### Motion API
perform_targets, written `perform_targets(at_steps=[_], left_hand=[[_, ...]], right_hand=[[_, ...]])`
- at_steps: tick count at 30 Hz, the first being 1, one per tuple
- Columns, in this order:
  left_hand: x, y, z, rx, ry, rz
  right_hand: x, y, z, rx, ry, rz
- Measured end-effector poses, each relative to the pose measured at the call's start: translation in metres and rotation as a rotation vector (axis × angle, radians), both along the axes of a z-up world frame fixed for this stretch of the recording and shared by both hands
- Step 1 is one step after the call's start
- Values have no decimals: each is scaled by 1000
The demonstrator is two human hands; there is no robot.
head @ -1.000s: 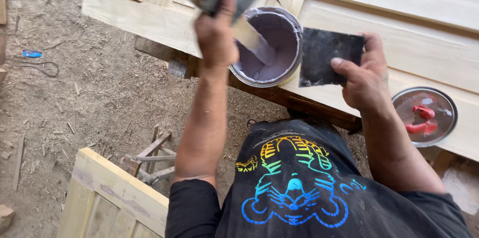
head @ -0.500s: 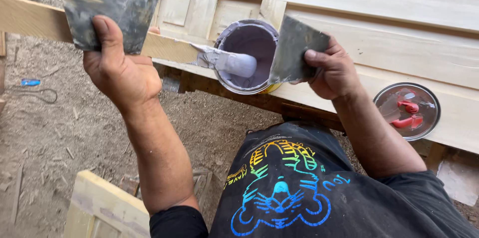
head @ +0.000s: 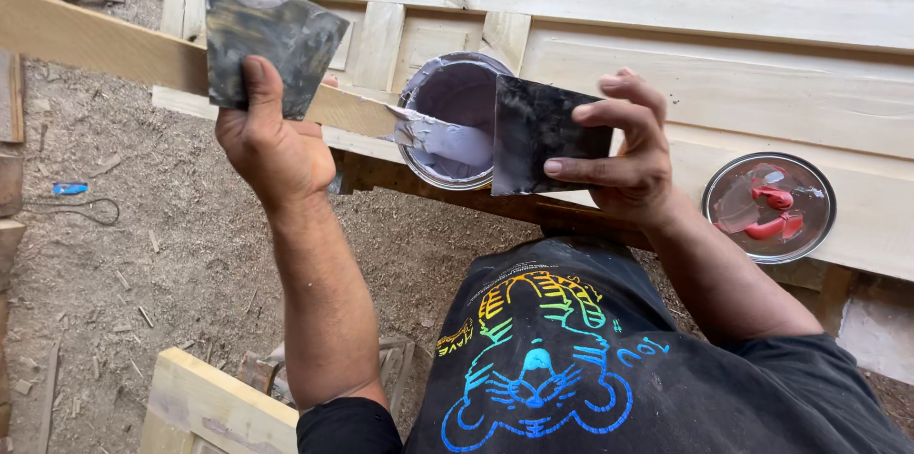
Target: The person scoops wood filler from a can using a putty knife and applies it to the surface of a wooden door, smoothing it into the grain and recessed panels with a second knife.
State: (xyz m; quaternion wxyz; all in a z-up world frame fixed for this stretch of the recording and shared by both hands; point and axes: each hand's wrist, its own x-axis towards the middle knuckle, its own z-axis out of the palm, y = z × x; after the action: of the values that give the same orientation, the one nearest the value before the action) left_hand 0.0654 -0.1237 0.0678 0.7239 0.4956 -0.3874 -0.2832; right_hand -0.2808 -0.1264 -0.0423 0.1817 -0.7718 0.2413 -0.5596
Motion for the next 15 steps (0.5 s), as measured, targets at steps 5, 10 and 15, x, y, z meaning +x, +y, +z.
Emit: perform_targets(at_steps=[5, 10, 15], left_hand=[[0, -6, -12, 21, 8, 19], [-7, -4, -7, -16, 11, 25], [1, -7, -19, -149, -132, 60]], right_hand=[[4, -6, -20, 223, -121, 100], [17, -11, -37, 491, 32, 144], [10, -26, -31, 377, 263, 194]])
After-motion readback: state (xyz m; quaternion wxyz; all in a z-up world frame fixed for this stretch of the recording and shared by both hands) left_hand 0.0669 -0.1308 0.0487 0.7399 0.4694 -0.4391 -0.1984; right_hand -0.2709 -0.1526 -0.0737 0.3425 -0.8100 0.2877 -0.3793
